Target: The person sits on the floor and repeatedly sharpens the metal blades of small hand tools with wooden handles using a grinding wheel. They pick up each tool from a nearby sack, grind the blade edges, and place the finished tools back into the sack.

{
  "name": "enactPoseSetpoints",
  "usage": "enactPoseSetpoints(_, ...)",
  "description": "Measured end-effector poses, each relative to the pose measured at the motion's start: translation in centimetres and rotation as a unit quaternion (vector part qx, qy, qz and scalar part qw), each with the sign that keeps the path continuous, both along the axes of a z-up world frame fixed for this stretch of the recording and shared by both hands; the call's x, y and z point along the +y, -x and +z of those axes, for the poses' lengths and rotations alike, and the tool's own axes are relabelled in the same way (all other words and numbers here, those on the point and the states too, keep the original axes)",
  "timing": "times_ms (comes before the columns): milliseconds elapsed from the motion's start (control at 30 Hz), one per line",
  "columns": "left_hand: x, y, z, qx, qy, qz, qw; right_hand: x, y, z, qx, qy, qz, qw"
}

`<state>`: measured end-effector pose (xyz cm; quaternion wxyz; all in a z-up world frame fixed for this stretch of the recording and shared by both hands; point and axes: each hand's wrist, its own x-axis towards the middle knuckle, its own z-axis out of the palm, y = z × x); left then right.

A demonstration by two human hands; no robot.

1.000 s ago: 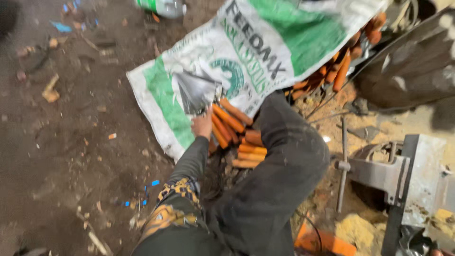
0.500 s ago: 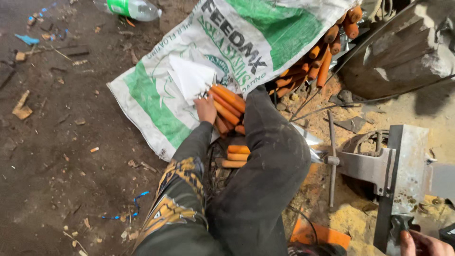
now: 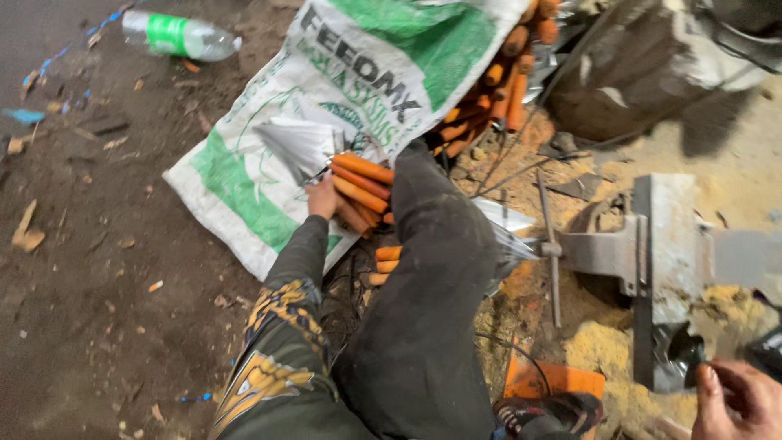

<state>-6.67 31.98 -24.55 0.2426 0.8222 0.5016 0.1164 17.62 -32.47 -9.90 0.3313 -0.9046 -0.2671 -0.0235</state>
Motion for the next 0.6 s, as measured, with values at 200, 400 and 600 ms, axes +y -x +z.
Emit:
enactPoseSetpoints(200, 1.7, -4.0, -0.8, -0.063, 0.068, 0.197, 0.976, 3.6, 5.0, 8.2, 0.167, -0.198, -0.152, 0.954)
enactPoseSetpoints(400, 1.5, -15.0, 10.2, -0.273, -0.014, -0.139, 0.952, 6.0, 5.0, 12.3, 0.151, -0.271, -0.073, 0.948)
enactPoseSetpoints(600, -10.2, -28.5, 13.4, 0.091, -0.052, -0.549, 0.829, 6.0, 2.1, 9.3, 0.197, -0.247, -0.100, 0.944)
